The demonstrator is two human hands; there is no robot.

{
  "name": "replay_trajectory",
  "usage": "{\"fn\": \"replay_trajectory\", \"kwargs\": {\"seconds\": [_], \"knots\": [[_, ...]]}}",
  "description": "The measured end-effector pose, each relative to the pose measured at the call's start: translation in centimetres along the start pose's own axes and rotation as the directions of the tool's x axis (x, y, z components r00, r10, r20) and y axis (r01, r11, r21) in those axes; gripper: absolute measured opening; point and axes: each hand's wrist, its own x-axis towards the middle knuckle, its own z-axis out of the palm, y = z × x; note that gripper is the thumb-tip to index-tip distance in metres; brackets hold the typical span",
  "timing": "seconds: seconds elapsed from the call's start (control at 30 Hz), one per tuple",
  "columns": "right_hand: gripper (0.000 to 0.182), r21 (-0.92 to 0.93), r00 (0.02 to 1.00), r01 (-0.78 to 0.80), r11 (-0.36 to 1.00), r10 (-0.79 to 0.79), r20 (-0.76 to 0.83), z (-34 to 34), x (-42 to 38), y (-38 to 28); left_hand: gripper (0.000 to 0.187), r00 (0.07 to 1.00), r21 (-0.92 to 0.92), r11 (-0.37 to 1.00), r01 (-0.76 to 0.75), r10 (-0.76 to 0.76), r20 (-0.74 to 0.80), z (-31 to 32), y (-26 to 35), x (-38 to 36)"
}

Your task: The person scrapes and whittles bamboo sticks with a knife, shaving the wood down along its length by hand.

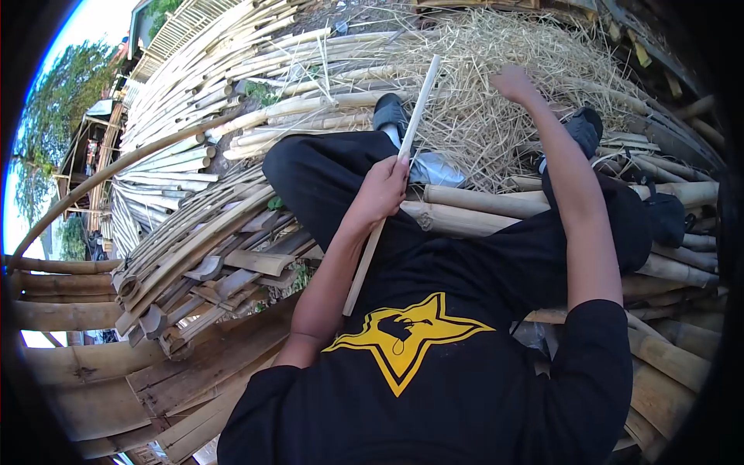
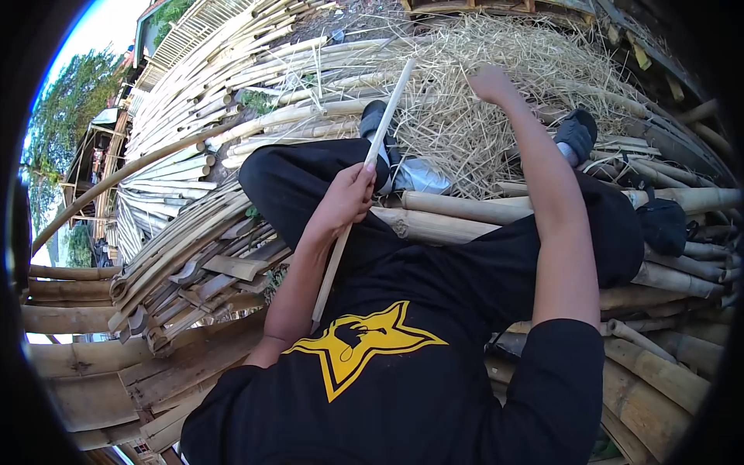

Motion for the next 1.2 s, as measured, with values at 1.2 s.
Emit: {"fn": "replay_trajectory", "kwargs": {"seconds": [1.2], "knots": [[0.031,-0.076,0.970,0.180,0.981,-0.164,0.177,3.8,-3.0,-6.3,0.029,0.997,-0.106,0.992,0.067,-0.071,-0.031,-1.5,-1.1,-1.7]]}}
